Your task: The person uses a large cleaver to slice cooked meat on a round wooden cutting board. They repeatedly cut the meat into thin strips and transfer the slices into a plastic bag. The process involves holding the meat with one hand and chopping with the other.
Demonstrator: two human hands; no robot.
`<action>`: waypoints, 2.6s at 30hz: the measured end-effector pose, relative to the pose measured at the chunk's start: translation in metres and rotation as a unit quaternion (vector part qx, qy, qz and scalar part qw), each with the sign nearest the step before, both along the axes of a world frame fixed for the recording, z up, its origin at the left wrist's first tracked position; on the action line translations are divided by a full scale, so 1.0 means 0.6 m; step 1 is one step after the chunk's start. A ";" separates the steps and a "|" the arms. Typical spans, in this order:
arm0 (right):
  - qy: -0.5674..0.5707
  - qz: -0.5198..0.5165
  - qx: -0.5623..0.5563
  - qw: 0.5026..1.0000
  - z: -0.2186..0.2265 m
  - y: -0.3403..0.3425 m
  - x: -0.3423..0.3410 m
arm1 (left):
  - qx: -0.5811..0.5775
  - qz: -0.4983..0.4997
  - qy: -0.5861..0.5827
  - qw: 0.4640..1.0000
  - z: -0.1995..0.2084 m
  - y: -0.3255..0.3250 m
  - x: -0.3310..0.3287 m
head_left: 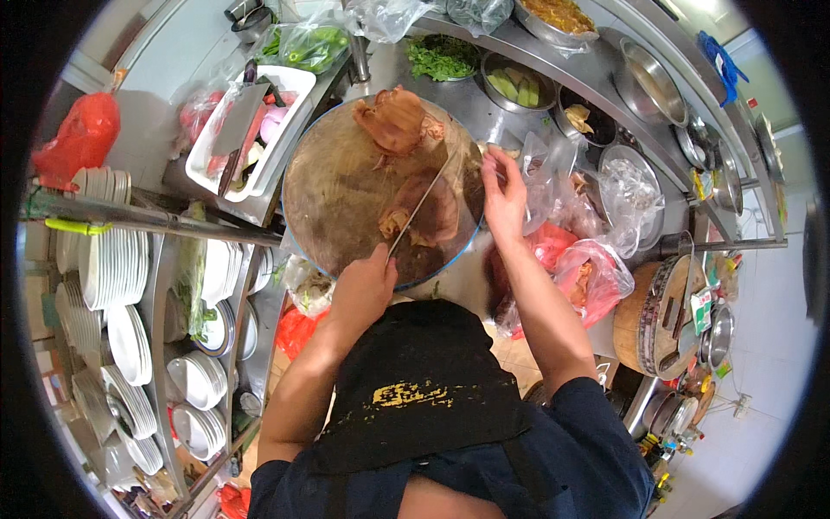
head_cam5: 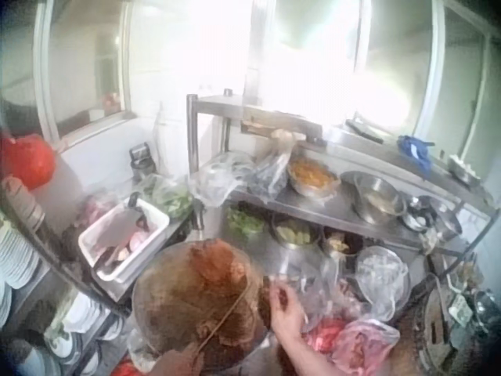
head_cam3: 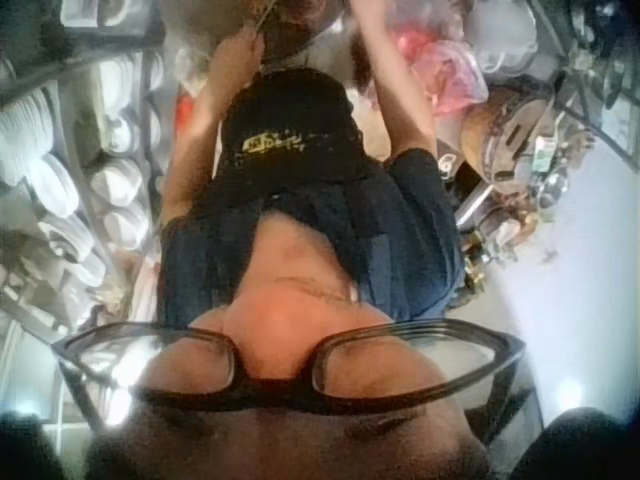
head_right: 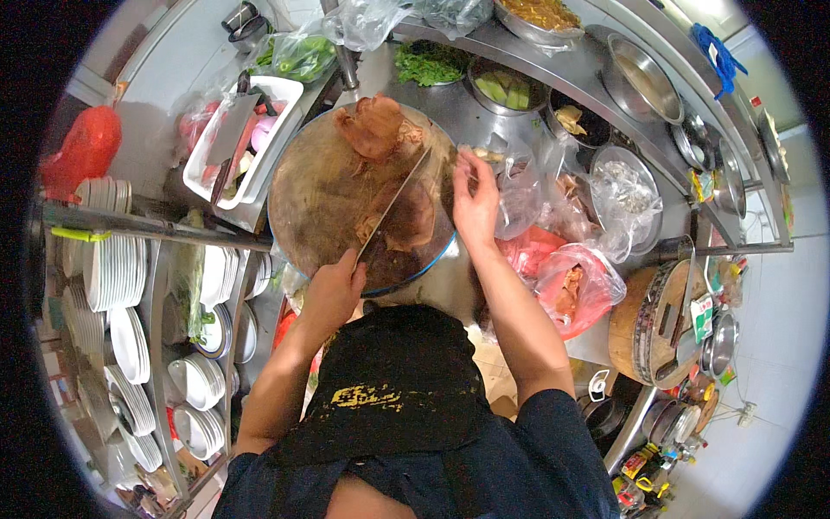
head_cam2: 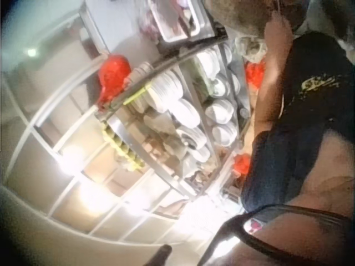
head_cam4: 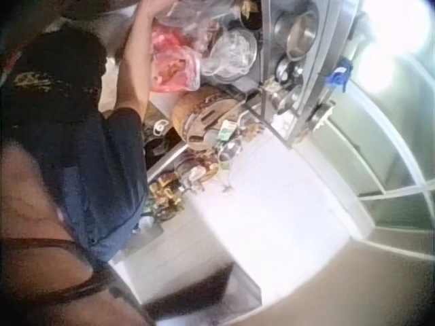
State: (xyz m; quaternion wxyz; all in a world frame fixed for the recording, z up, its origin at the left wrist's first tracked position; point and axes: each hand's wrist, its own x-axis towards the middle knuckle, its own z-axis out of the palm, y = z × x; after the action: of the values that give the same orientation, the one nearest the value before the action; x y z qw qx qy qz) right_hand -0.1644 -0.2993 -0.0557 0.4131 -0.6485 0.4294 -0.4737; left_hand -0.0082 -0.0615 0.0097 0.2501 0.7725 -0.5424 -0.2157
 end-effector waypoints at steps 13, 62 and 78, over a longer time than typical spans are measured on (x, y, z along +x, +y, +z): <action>-0.167 0.142 0.259 0.941 -0.022 -0.063 0.123 | 0.168 -0.035 -0.027 0.985 0.009 -0.023 0.010; 0.203 0.304 -0.193 0.911 -0.039 0.199 0.100 | 0.130 0.061 -0.158 0.977 -0.029 0.135 0.058; 0.178 0.260 -0.219 0.923 -0.046 0.199 0.108 | 0.157 0.058 -0.133 0.977 -0.036 0.058 0.091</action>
State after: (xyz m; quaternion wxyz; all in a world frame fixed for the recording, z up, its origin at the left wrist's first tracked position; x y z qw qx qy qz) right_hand -0.0997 -0.1801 -0.0834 0.2858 -0.8853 0.1981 -0.3086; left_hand 0.0464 -0.0264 -0.0117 0.0638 0.8540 -0.4845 -0.1788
